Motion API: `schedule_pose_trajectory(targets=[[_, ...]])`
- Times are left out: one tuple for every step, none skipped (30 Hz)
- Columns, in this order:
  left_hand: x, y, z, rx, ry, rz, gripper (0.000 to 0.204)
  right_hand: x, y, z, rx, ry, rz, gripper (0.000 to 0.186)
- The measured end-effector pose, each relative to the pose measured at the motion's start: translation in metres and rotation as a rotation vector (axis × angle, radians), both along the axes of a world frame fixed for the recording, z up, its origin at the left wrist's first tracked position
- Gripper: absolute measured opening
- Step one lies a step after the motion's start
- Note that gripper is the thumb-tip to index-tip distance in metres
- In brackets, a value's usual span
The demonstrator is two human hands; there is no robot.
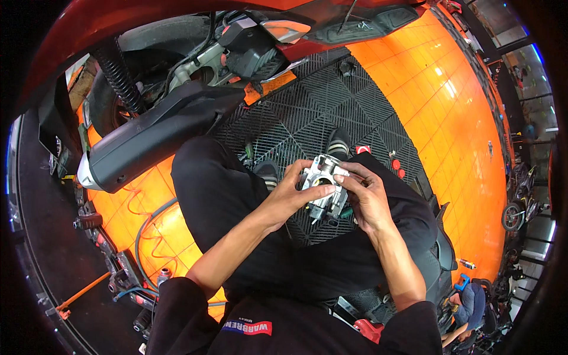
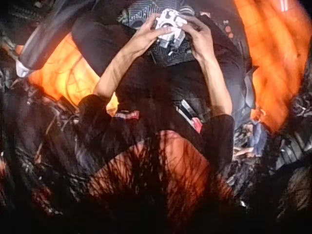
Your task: The person sits on the floor and works on a motorcycle carburetor, using a screwdriver to tighten screws and manipulate internal components. They handle the carburetor with both hands, occasionally picking up a screwdriver to adjust parts before placing the tool down.
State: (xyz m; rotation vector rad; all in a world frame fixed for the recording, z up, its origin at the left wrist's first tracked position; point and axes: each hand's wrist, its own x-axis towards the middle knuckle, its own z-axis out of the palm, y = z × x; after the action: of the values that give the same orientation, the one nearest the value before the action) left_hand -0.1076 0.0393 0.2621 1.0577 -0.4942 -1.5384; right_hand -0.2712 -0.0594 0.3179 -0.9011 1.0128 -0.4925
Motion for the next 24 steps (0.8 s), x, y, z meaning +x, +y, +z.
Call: schedule_pose_trajectory(targets=[[-0.001, 0.000, 0.001, -0.003, -0.073, 0.029, 0.052, 0.001, -0.001, -0.002, -0.010, 0.008, 0.000, 0.031], [-0.001, 0.000, 0.002, -0.005, -0.146, 0.058, 0.050, 0.003, -0.001, -0.004, -0.020, 0.015, 0.000, 0.031], [-0.001, 0.000, 0.003, 0.017, -0.177, 0.070, 0.047, 0.003, -0.002, -0.006, -0.027, 0.012, 0.000, 0.031], [-0.001, -0.001, 0.005, 0.039, -0.208, 0.082, 0.045, 0.003, -0.003, -0.010, -0.035, 0.009, 0.001, 0.031], [-0.001, -0.001, 0.006, 0.061, -0.238, 0.094, 0.043, 0.003, -0.003, -0.013, -0.043, 0.006, 0.001, 0.031], [0.002, -0.002, 0.003, 0.062, -0.218, 0.059, 0.044, 0.004, -0.004, -0.015, -0.040, 0.016, 0.009, 0.031], [0.006, -0.002, -0.002, 0.063, -0.197, 0.024, 0.044, 0.005, -0.004, -0.017, -0.037, 0.027, 0.015, 0.031], [0.008, -0.003, -0.004, 0.064, -0.177, -0.012, 0.044, 0.005, -0.004, -0.018, -0.035, 0.037, 0.021, 0.031], [0.006, -0.003, -0.003, 0.077, -0.216, 0.045, 0.043, 0.006, -0.006, -0.019, -0.035, 0.033, 0.032, 0.030], [0.006, -0.003, -0.001, 0.105, -0.199, 0.035, 0.043, 0.009, -0.007, -0.018, -0.044, 0.022, 0.035, 0.029], [0.008, -0.003, 0.000, 0.133, -0.181, 0.024, 0.044, 0.010, -0.009, -0.018, -0.051, 0.045, 0.052, 0.029], [0.009, -0.002, 0.001, 0.161, -0.165, 0.009, 0.045, 0.010, -0.011, -0.017, -0.058, 0.067, 0.065, 0.029], [0.010, -0.002, 0.001, 0.171, -0.079, -0.014, 0.055, 0.010, -0.013, -0.019, -0.082, 0.110, 0.078, 0.030], [0.011, -0.003, 0.003, 0.190, -0.001, -0.035, 0.059, 0.011, -0.017, -0.017, -0.092, 0.115, 0.100, 0.030], [0.014, -0.003, 0.011, 0.211, 0.077, -0.055, 0.063, 0.014, -0.019, -0.012, -0.098, 0.121, 0.124, 0.031], [0.016, -0.003, 0.016, 0.233, 0.155, -0.075, 0.068, 0.016, -0.022, -0.009, -0.105, 0.126, 0.148, 0.031], [0.011, -0.004, 0.012, 0.166, 0.100, 0.008, 0.063, 0.017, -0.024, -0.009, -0.123, 0.138, 0.167, 0.031], [0.011, -0.004, 0.013, 0.168, 0.115, 0.016, 0.065, 0.019, -0.027, -0.007, -0.124, 0.139, 0.175, 0.031], [0.011, -0.005, 0.015, 0.170, 0.131, 0.024, 0.066, 0.020, -0.029, -0.006, -0.125, 0.140, 0.185, 0.031], [0.011, -0.006, 0.016, 0.172, 0.146, 0.032, 0.068, 0.022, -0.031, -0.005, -0.125, 0.142, 0.195, 0.032], [0.011, -0.006, 0.012, 0.202, 0.122, 0.032, 0.073, 0.024, -0.033, -0.005, -0.124, 0.143, 0.208, 0.031], [0.010, -0.005, 0.010, 0.197, 0.127, 0.051, 0.073, 0.025, -0.034, -0.004, -0.127, 0.145, 0.231, 0.031], [0.010, -0.005, 0.009, 0.191, 0.131, 0.070, 0.074, 0.027, -0.036, -0.003, -0.129, 0.147, 0.254, 0.031], [0.011, -0.006, 0.008, 0.185, 0.136, 0.085, 0.074, 0.029, -0.037, -0.002, -0.131, 0.150, 0.272, 0.031]])
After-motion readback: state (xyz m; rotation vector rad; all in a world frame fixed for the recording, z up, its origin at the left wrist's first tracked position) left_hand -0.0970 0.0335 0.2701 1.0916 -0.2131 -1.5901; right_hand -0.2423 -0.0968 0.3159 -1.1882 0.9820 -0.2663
